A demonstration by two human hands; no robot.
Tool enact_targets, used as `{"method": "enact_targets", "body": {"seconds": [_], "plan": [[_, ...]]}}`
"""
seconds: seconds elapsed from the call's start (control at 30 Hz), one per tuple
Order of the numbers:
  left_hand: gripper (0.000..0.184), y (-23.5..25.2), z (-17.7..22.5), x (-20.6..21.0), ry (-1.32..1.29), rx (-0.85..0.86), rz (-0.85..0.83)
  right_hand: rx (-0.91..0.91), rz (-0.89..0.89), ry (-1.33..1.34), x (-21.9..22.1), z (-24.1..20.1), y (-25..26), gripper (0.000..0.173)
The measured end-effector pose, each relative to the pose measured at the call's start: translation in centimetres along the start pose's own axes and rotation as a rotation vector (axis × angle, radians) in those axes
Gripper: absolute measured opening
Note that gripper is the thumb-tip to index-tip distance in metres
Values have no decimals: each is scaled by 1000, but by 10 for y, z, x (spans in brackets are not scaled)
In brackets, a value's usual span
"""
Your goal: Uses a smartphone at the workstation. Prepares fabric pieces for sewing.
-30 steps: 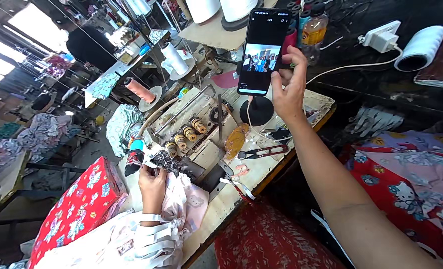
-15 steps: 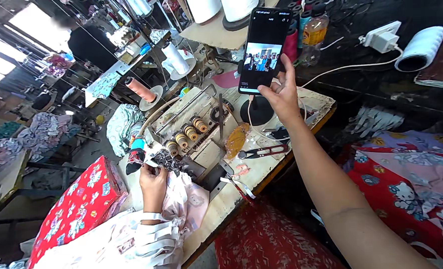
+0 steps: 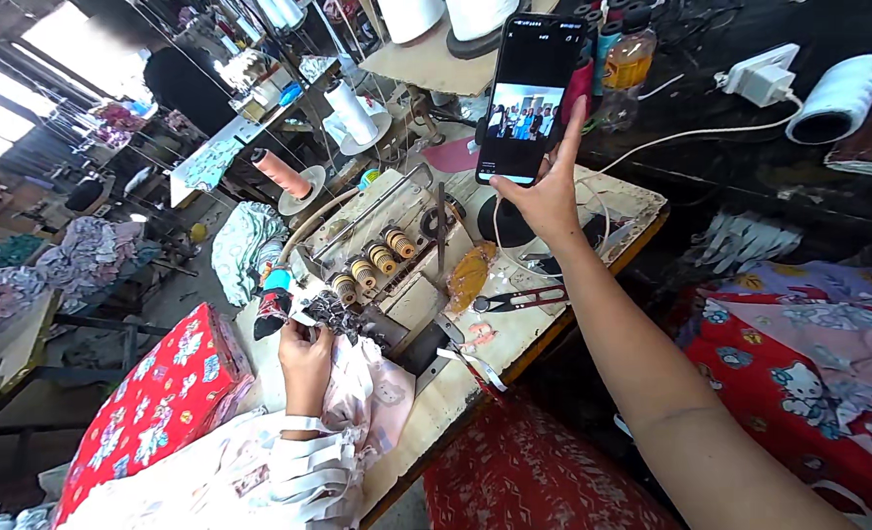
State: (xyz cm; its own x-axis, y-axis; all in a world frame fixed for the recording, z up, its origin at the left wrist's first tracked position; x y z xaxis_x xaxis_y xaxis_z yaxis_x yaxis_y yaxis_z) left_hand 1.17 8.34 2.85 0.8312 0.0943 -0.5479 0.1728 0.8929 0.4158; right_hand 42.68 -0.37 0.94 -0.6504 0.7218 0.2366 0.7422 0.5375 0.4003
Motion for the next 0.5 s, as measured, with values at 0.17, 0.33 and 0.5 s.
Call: {"method": "enact_targets", "body": {"seconds": [0.17,0.33,0.5], "plan": [[45,0,-2,0,1,5,-2,37,-82,91,-2,3,-2,103],[46,1,-1,0,15,-4,-9,79,-91,100,-8,2,0,77],[45,0,-2,0,10,-7,-7,87,-90,101,-12,3,5,74]]}}
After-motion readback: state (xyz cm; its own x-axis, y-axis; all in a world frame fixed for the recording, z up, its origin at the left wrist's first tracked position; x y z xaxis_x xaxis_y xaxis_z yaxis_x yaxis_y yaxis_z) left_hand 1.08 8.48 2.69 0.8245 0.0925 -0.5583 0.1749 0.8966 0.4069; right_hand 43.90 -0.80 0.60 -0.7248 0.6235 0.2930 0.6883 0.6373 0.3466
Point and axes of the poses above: each hand's wrist, its own y-axis towards the middle knuckle, its own x-axis out of the palm, z = x × y, the point moved 9 cm from there along y, towards the middle knuckle, and after that the axes turned 3 degrees about x, right-handed, at the moved point
